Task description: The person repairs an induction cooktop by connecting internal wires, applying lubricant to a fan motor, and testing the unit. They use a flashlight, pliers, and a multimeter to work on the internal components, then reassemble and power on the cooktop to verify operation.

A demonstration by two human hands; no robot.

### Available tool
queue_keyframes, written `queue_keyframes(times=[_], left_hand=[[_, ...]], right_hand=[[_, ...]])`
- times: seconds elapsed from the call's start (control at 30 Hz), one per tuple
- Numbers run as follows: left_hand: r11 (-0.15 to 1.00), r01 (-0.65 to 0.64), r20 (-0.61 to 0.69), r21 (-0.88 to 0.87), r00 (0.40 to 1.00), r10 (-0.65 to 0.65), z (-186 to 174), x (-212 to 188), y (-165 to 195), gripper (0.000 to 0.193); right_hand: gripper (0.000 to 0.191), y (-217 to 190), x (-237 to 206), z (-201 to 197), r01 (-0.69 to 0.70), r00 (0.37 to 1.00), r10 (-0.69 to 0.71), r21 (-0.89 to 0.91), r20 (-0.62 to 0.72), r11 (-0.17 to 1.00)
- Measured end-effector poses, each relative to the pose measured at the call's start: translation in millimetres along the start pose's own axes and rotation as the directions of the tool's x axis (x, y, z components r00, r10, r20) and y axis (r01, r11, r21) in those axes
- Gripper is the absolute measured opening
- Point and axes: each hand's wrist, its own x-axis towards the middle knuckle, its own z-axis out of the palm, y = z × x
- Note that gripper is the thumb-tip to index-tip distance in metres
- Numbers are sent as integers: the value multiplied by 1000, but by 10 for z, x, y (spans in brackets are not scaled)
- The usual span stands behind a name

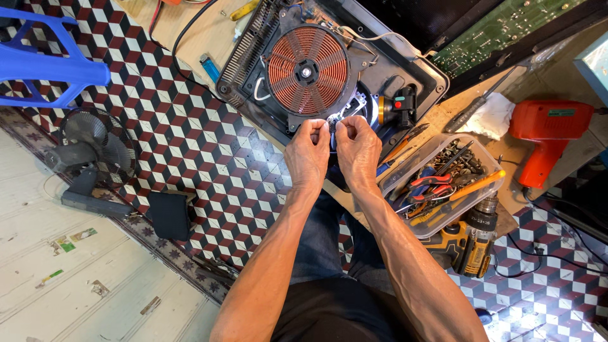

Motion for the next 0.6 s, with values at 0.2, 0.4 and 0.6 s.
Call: queue_keyframes(times=[0.2, 0.4, 0.6], left_hand=[[1000, -8, 22, 17, 1000, 8, -21, 5, 17, 15], [999, -5, 41, 34, 999, 4, -23, 6, 17, 15], [999, -24, 33, 44, 999, 22, -22, 7, -2, 14]], right_hand=[[13, -24, -16, 8, 15, 1000, -14, -63, 10, 998], [11, -34, -27, -6, -4, 1000, 4, -2, 16, 1000], [14, -10, -3, -4, -26, 1000, 25, 61, 18, 998]])
